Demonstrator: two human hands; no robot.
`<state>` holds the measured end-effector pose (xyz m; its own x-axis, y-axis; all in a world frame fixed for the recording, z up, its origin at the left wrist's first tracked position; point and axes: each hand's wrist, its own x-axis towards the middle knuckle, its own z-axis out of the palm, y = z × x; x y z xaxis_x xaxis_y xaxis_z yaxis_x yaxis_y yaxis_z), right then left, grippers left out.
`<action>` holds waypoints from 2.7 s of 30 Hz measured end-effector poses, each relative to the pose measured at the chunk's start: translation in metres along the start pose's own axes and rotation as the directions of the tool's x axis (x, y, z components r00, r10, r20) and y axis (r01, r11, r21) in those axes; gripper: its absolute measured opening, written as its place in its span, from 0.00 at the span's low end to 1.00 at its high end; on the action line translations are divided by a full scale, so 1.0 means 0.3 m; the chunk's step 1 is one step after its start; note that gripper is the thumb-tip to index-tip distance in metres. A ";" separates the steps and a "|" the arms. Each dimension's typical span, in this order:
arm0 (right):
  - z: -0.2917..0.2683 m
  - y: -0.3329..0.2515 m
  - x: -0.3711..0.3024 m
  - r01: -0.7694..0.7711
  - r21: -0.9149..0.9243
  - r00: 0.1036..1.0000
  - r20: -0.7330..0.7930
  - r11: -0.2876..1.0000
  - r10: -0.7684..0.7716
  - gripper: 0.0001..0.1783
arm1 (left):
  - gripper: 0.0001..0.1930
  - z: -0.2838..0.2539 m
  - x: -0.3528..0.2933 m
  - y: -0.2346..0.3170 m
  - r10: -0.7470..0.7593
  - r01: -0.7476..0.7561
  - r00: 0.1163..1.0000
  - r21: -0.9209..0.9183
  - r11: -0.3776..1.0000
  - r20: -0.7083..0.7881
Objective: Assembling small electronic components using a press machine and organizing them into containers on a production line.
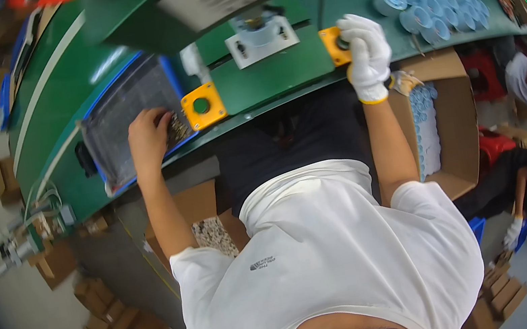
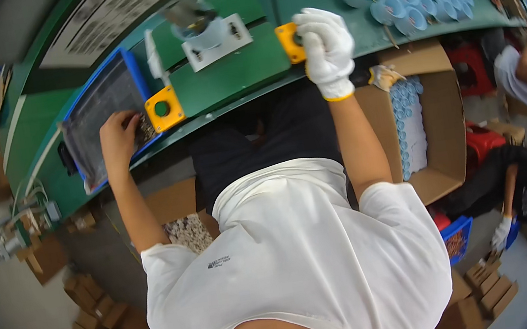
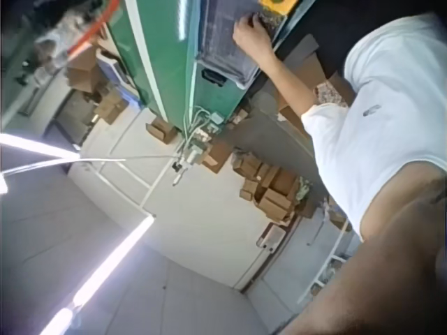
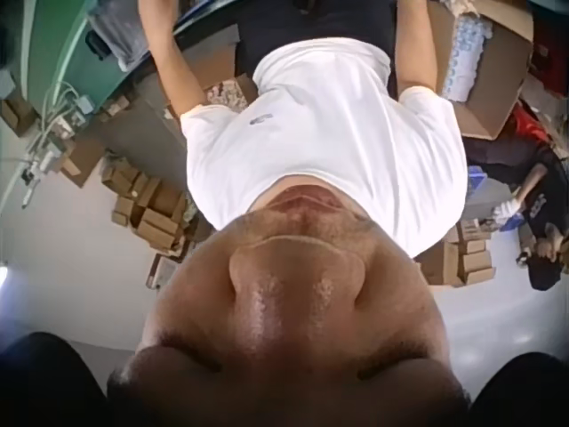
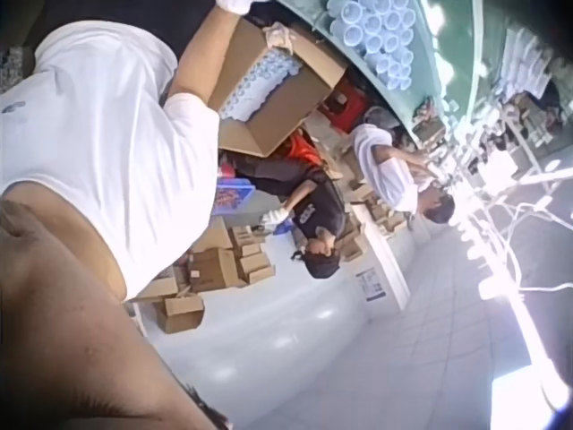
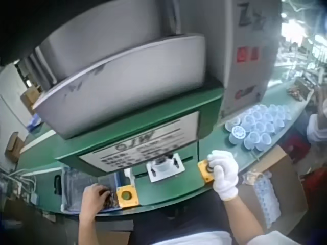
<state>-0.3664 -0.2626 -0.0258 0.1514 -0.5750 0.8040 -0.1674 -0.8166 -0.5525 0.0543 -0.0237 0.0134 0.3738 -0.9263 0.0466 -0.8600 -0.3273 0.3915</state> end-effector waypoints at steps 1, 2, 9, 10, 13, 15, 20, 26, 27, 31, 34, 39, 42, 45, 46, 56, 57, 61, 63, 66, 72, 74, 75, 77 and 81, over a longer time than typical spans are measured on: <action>0.004 -0.004 0.006 -0.003 0.006 1.000 0.010 1.000 0.003 0.08 | 0.08 0.005 0.003 -0.013 0.017 -0.017 0.999 0.008 1.000 0.027; 0.008 -0.003 0.007 -0.007 0.011 1.000 0.013 1.000 0.007 0.07 | 0.07 -0.006 0.001 -0.008 0.012 -0.013 0.998 0.009 1.000 0.054; -0.021 -0.012 0.002 -0.014 0.001 1.000 0.026 1.000 0.014 0.06 | 0.05 -0.013 0.001 0.013 0.035 -0.036 0.999 -0.158 0.987 -0.010; -0.024 -0.008 -0.003 -0.014 0.006 1.000 0.024 1.000 0.014 0.06 | 0.04 0.013 -0.004 0.057 0.016 -0.053 0.989 -0.252 0.966 -0.145; -0.023 -0.009 -0.006 -0.038 0.001 0.999 0.028 0.999 0.038 0.05 | 0.04 0.064 -0.037 0.246 0.106 -0.214 0.936 -0.307 0.927 -0.335; -0.020 -0.003 -0.011 -0.036 0.015 0.999 0.027 0.999 0.036 0.05 | 0.04 0.101 -0.069 0.350 0.191 -0.291 0.924 -0.282 0.914 -0.332; -0.003 -0.029 0.022 -0.082 0.008 0.996 0.039 0.997 0.082 0.05 | 0.05 0.197 -0.078 0.301 0.247 -0.371 0.874 -0.245 0.896 -0.418; 0.045 -0.266 0.183 -0.152 0.015 0.974 0.172 0.988 0.147 0.17 | 0.05 0.161 -0.080 0.276 0.320 -0.450 0.832 -0.213 0.867 -0.454; 0.066 -0.306 0.197 -0.344 0.102 0.921 0.228 0.933 0.315 0.26 | 0.05 0.160 -0.089 0.279 0.354 -0.475 0.810 -0.168 0.864 -0.468; 0.106 -0.402 0.303 -0.306 -0.057 0.871 0.387 0.950 0.304 0.41 | 0.08 0.156 -0.110 0.271 0.423 -0.538 0.768 -0.125 0.834 -0.481; 0.198 -0.329 0.269 -0.425 0.084 0.857 0.357 0.901 0.371 0.38 | 0.09 0.161 -0.106 0.267 0.422 -0.540 0.768 -0.133 0.831 -0.481; 0.208 -0.337 0.346 -0.119 0.229 0.976 0.207 0.966 0.071 0.26 | 0.08 0.197 -0.115 0.254 0.356 -0.489 0.795 -0.172 0.855 -0.490; 0.178 -0.323 0.317 -0.038 0.237 0.995 0.096 0.971 0.015 0.16 | 0.04 0.204 -0.118 0.227 0.362 -0.485 0.803 -0.165 0.859 -0.474; 0.078 -0.247 0.293 0.156 0.235 0.975 -0.192 0.959 -0.112 0.14 | 0.04 0.212 -0.120 0.202 0.365 -0.489 0.794 -0.154 0.858 -0.486; 0.048 -0.175 0.293 0.163 0.106 0.929 -0.352 0.981 -0.116 0.14 | 0.04 0.212 -0.115 0.208 0.351 -0.484 0.801 -0.181 0.856 -0.484; 0.188 0.435 0.656 -0.061 -0.755 0.785 0.368 0.653 0.498 0.21 | 0.05 0.243 -0.074 0.201 0.317 -0.476 0.818 -0.256 0.841 -0.479; 0.173 0.435 0.638 -0.059 -0.762 0.768 0.378 0.645 0.516 0.22 | 0.05 0.251 -0.073 0.198 0.315 -0.473 0.818 -0.254 0.843 -0.481; -0.072 0.250 0.495 0.089 -0.509 0.996 0.044 0.856 -0.077 0.19 | 0.05 0.233 -0.116 0.205 0.272 -0.440 0.815 -0.241 0.865 -0.512; -0.324 0.253 0.317 0.144 -0.678 0.893 -0.225 0.721 -0.389 0.17 | 0.05 0.230 -0.106 0.214 0.311 -0.474 0.805 -0.233 0.849 -0.506; -0.539 0.131 0.055 -0.133 -0.937 0.986 -0.160 0.324 -0.056 0.20 | 0.05 0.231 -0.102 0.213 0.309 -0.481 0.795 -0.232 0.846 -0.521; -0.500 0.152 -0.104 -0.371 -0.370 0.902 -0.360 0.851 0.237 0.15 | 0.06 0.230 -0.096 0.195 0.280 -0.466 0.805 -0.265 0.844 -0.523; -0.319 -0.005 -0.035 -0.229 -0.064 0.900 -0.393 0.971 0.187 0.21 | 0.07 0.225 -0.076 0.226 0.294 -0.476 0.798 -0.251 0.843 -0.526; -0.220 -0.089 -0.005 -0.176 0.063 0.919 -0.348 0.982 0.187 0.25 | 0.07 0.223 -0.071 0.230 0.311 -0.486 0.790 -0.231 0.843 -0.528; -0.056 -0.256 0.075 -0.185 0.222 0.959 -0.174 0.957 0.226 0.35 | 0.07 0.241 -0.060 0.222 0.309 -0.491 0.781 -0.228 0.841 -0.543; 0.130 -0.366 0.241 -0.166 0.057 0.977 0.145 0.984 0.156 0.38 | 0.03 0.234 -0.087 0.213 0.298 -0.470 0.806 -0.247 0.848 -0.511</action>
<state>-0.2990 -0.2167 0.0844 0.2631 -0.6968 0.6672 -0.1342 -0.7113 -0.6899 -0.0348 -0.0336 -0.0273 0.2229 -0.7491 0.6238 -0.8186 0.2037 0.5370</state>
